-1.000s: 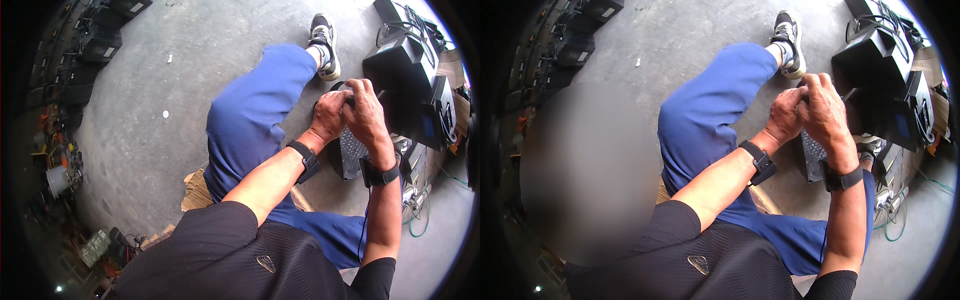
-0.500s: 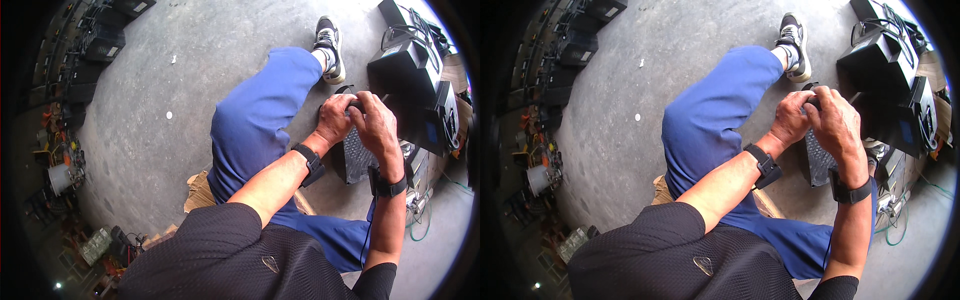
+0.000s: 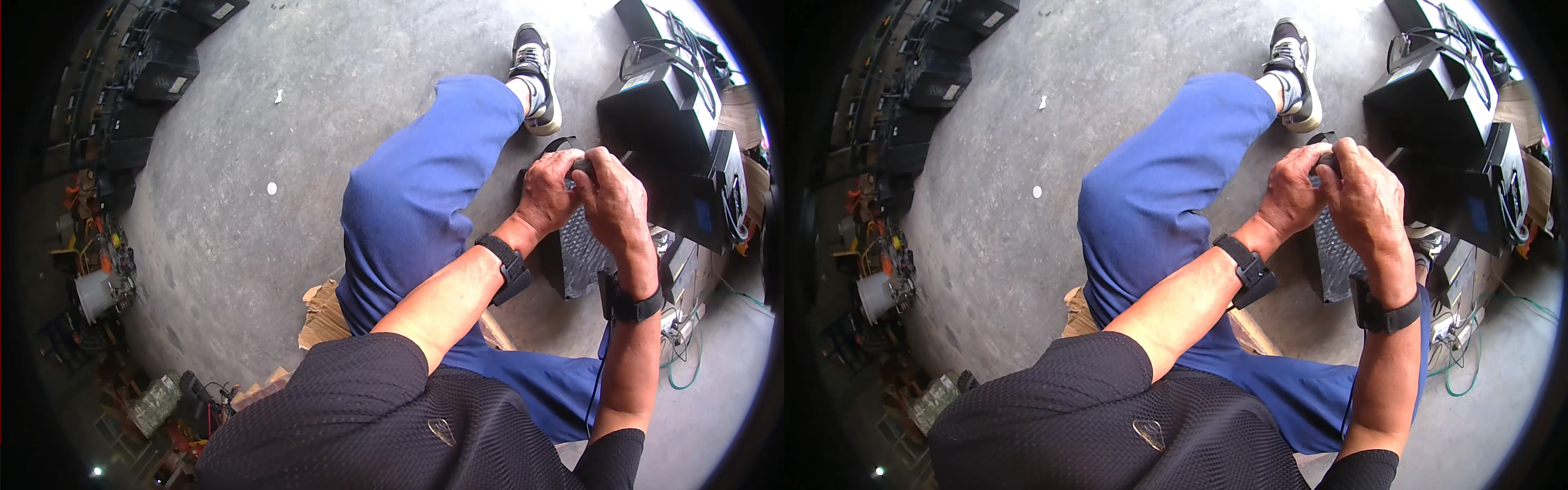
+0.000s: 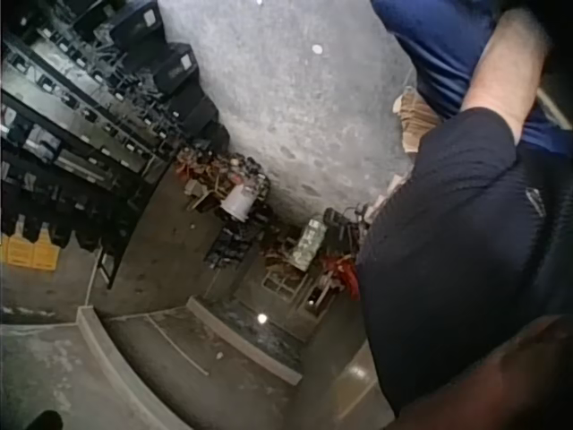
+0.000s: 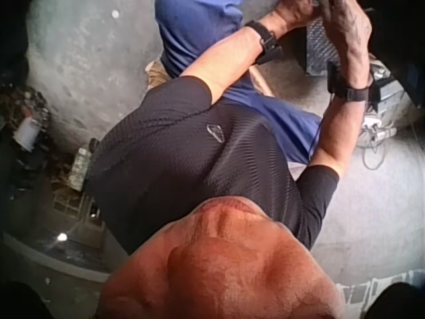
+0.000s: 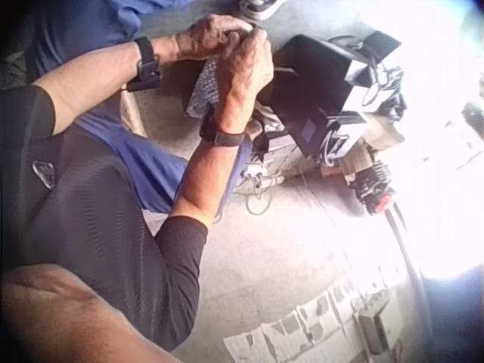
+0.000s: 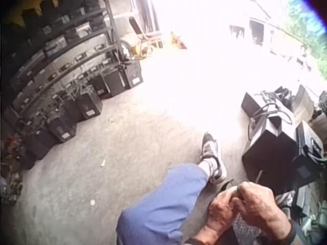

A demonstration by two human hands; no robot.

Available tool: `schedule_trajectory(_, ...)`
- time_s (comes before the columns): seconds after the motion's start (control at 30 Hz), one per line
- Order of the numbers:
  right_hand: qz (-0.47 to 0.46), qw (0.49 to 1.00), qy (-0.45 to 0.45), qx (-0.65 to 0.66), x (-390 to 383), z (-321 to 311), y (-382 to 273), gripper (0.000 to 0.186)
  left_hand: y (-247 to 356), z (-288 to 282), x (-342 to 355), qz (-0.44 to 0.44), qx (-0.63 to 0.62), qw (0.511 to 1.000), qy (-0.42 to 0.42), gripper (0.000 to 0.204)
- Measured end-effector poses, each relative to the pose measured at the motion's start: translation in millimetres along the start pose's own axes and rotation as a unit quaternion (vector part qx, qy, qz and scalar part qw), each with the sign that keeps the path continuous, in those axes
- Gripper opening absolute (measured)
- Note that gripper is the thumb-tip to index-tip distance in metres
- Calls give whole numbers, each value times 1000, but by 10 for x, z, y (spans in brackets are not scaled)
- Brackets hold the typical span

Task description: The person is using a screwdriver to open a piece of equipment on the floor.

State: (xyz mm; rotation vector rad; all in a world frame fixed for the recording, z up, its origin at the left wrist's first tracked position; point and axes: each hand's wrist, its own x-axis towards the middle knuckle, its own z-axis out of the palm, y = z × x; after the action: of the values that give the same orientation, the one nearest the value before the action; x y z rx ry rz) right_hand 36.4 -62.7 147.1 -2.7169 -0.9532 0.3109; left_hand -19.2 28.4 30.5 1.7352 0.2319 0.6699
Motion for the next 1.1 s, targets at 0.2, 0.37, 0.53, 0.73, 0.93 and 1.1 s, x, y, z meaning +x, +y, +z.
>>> schedule_trajectory(0.2,-49,998,39,2,14,-39,-37,24,-64,14,18,0,5,1000,-10,34)
schedule_trajectory(0.37,-36,999,21,-5,11,0,54,23,5,26,-1,-19,2,1000,-17,34)
schedule_trajectory(0.53,-61,998,33,7,11,-26,-37,23,-32,17,-5,-13,-5,1000,-11,32)
schedule_trajectory(0.73,10,1000,13,16,13,-25,38,24,21,34,18,-19,1,1000,-19,29)
schedule_trajectory(0.93,-56,997,35,36,13,-68,-23,23,-17,22,6,-31,0,999,-25,31)
schedule_trajectory(1.1,12,999,-3,40,-5,-55,31,29,57,56,38,-11,-19,1000,12,24)
